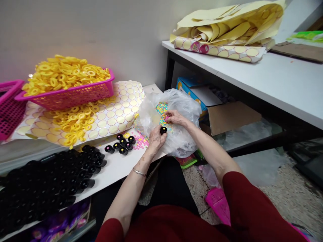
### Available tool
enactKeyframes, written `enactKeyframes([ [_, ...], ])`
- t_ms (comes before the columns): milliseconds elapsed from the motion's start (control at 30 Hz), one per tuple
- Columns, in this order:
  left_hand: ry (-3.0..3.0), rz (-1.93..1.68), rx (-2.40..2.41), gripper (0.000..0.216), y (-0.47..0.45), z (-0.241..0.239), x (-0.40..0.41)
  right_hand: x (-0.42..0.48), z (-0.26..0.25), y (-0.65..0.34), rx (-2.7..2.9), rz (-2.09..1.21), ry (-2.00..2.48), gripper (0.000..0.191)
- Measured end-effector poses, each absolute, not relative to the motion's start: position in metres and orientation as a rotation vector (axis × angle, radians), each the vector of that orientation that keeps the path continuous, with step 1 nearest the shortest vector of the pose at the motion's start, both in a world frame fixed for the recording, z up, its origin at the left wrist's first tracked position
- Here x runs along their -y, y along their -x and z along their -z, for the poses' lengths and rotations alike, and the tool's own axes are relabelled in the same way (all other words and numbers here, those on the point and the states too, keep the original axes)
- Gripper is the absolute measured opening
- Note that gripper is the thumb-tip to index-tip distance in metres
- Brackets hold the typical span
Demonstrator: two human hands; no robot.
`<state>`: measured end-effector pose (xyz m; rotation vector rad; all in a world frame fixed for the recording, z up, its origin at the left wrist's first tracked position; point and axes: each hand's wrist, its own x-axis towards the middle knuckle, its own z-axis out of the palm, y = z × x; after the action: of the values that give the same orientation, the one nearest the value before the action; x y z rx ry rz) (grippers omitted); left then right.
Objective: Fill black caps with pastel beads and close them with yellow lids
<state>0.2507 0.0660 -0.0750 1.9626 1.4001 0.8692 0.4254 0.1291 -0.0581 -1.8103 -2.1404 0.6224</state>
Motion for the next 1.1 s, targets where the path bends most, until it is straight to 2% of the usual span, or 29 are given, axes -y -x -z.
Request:
enactKeyframes([
  [167,-1.996,-0.850,-1.433,0.024,-0.249,0.082,-0.065,-0.130,0.059,-0.426,2.204,-0.523,1.888,0.013],
  [300,-1.981,-0.865,-1.418,0.025,-0.250,0.084,-0.069,-0.132,0.060,-0.415,2.217,-0.463,1.920,0.017],
  [633,-1.849,-0.922,-1.381,0.024,-0.243,0.083,-0.070,-0.132,0.065,-0.418,2.026,-0.687,1.675,0.008],
  [767,-1.787,-0.951,-1.331,0.022,-0.242,0.083,-0.071,-0.124,0.068,-0.427,1.863,-0.755,1.585,0.018],
  [967,-1.765,-0.959,-1.320,0.022,-0.242,0.084,-0.071,-0.122,0.077,-0.426,1.463,-1.074,1.298,0.035],
  [1033,-1.763,-0.966,-1.313,0.023,-0.242,0.084,-0.071,-0.123,0.079,-0.423,1.474,-1.042,1.327,0.037],
  [1100,-1.763,-0.968,-1.316,0.023,-0.242,0.084,-0.071,-0.124,0.079,-0.419,1.617,-0.900,1.485,0.029],
])
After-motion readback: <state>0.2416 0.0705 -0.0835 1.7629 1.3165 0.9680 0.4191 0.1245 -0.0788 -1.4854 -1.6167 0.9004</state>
